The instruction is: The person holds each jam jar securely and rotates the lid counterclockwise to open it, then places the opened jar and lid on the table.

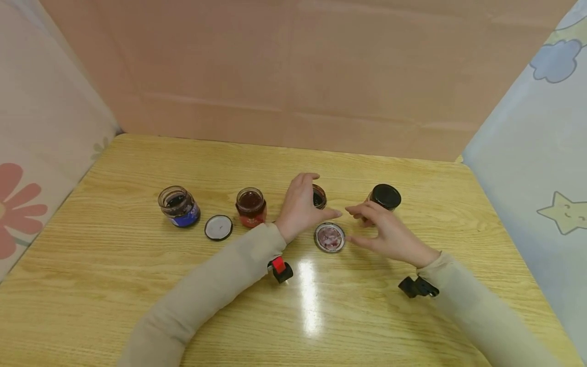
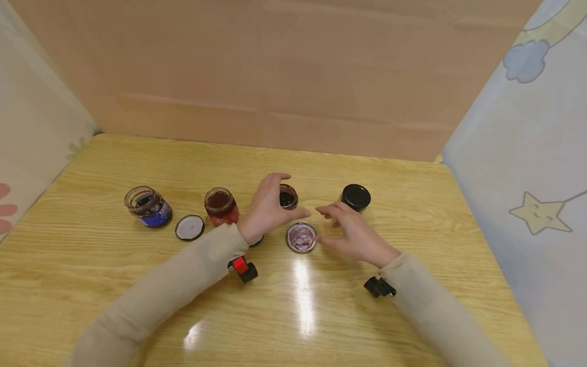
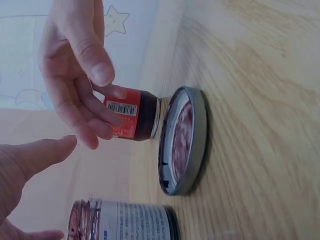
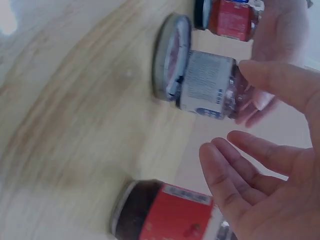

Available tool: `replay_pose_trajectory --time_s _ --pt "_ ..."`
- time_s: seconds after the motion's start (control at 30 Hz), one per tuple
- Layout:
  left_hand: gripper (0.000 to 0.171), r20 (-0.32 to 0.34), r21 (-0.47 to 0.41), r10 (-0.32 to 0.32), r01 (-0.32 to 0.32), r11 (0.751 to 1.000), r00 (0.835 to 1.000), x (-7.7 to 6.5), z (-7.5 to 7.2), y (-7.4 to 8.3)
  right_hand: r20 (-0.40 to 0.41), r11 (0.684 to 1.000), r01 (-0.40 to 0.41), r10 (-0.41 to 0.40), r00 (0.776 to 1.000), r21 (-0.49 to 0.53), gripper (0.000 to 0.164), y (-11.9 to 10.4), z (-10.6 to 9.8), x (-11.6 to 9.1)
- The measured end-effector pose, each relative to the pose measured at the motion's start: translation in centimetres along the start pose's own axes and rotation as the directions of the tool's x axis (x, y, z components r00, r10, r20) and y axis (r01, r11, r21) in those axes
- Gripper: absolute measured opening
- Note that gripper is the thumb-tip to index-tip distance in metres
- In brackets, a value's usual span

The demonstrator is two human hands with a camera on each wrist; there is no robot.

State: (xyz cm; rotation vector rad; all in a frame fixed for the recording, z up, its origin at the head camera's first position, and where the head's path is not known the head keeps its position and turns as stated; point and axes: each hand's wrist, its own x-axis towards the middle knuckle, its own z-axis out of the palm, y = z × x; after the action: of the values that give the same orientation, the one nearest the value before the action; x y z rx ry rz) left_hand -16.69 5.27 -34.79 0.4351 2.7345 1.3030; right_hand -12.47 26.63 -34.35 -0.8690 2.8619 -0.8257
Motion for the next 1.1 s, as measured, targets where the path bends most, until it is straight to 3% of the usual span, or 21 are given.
replay_pose_trajectory --time_s 0.23,0.47,0.77,1.1 --pt "0.091 0.021 0.016 0.034 -0.034 0.999 0.999 0.1 0.5 1.0 -0.059 0.998 0.041 -0.044 0.997 -0.051 0.046 -0.1 -1.5 -0.9" --pt "0.088 0.033 0.05 0.055 -0.057 0.997 0.998 0.4 1.4 1.7 -0.053 0.999 0.007 -0.009 0.999 -0.037 0.034 0.5 -2.2 -1.8" --pt "0.08 0.045 -0.009 0.08 -0.08 0.997 0.996 0.4 2.3 2.7 -0.064 0.999 0.032 -0.034 0.997 -0.033 0.03 0.2 -3.3 -2.6" --pt "0.076 0.091 -0.055 0.078 -0.073 0.996 0.993 0.4 3.8 3.5 -0.23 0.992 -0.015 -0.015 0.973 -0.126 0.026 0.5 -4.6 -2.7"
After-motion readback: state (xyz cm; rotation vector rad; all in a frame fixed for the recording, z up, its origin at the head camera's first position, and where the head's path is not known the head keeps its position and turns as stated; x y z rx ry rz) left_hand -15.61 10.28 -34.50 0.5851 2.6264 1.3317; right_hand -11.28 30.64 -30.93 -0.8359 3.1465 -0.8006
